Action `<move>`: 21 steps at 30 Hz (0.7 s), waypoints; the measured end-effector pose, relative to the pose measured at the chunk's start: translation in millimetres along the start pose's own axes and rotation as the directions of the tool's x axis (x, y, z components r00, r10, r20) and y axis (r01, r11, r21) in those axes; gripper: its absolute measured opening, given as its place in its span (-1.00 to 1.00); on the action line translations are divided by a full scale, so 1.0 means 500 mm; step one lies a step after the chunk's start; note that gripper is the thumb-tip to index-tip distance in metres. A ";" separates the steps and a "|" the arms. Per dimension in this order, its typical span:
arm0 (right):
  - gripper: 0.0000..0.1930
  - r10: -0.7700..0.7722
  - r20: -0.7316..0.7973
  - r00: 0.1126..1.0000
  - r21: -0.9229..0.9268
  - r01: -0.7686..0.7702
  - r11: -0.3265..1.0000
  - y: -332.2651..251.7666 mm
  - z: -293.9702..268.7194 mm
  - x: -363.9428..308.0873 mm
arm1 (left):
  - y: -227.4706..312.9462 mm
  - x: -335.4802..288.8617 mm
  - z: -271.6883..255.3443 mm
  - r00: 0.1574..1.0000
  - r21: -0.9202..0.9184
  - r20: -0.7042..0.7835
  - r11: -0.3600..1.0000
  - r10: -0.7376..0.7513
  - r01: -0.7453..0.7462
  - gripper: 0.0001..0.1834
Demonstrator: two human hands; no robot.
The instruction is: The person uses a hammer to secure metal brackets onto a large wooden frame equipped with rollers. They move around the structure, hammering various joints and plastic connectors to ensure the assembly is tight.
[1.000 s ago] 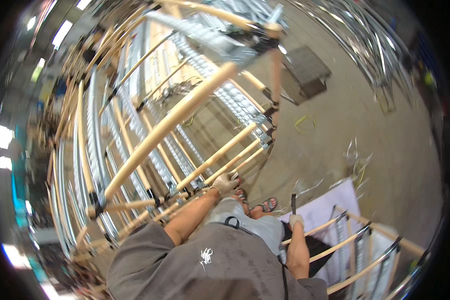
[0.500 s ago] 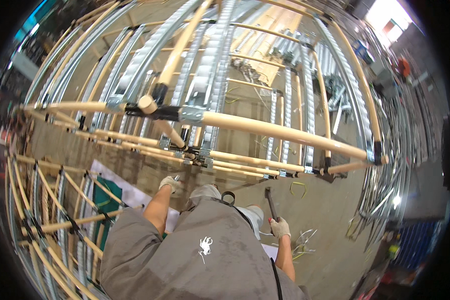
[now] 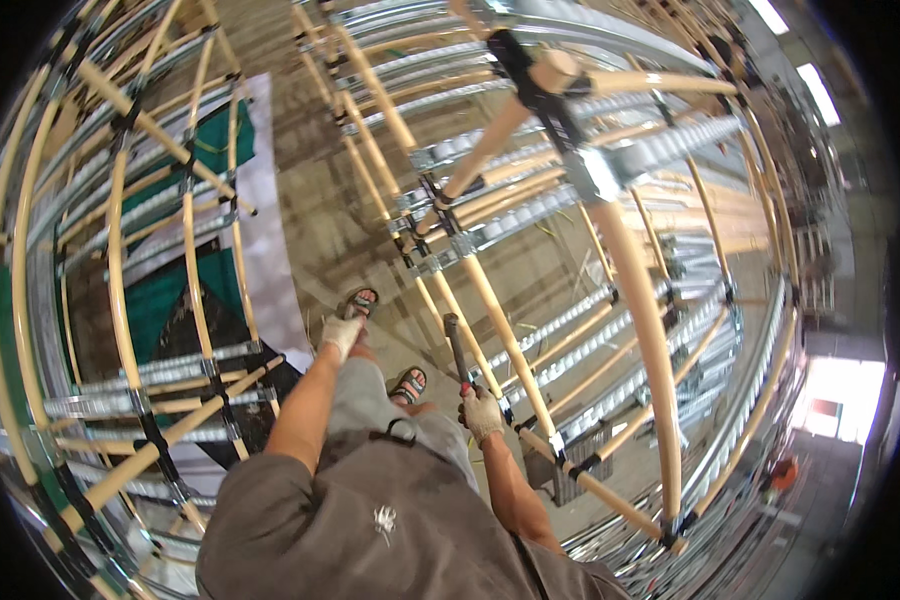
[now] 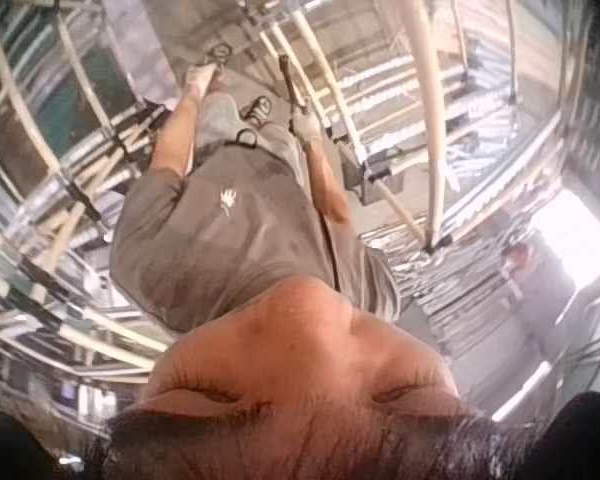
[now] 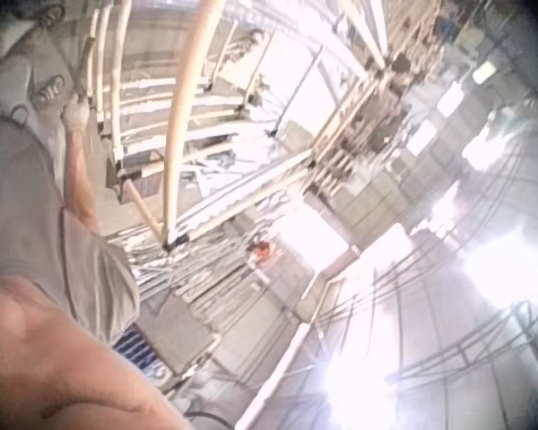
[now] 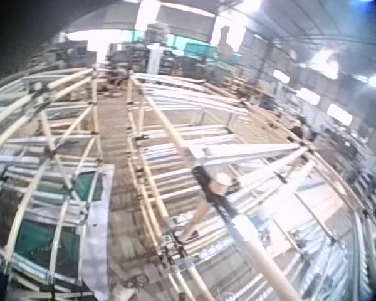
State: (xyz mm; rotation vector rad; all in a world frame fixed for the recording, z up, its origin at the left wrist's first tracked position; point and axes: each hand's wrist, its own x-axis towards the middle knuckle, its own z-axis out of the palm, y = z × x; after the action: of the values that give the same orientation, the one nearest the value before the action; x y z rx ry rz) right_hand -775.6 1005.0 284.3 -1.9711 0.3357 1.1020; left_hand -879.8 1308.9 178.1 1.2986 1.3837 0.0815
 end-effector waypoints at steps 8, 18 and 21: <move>-0.68 -0.233 -0.174 0.957 -0.323 0.168 0.931 0.024 0.028 0.267 | -0.212 -0.025 0.193 0.913 -0.576 0.192 0.712 -0.360 0.401 -0.78; -0.60 -0.254 -0.174 0.951 -0.109 0.238 0.965 0.094 0.063 0.394 | -0.132 0.187 0.382 0.954 -0.621 0.282 0.740 -0.099 0.260 -0.57; -0.65 -0.293 -0.193 0.936 -0.110 0.276 0.955 0.085 0.064 0.430 | -0.107 0.228 0.423 0.967 -0.574 0.248 0.797 -0.053 0.191 -0.65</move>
State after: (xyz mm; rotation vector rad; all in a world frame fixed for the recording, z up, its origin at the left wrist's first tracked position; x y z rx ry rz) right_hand -693.9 1036.6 80.7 -2.1335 0.1077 0.7366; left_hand -725.2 1240.2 -0.7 0.6616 1.1175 0.2562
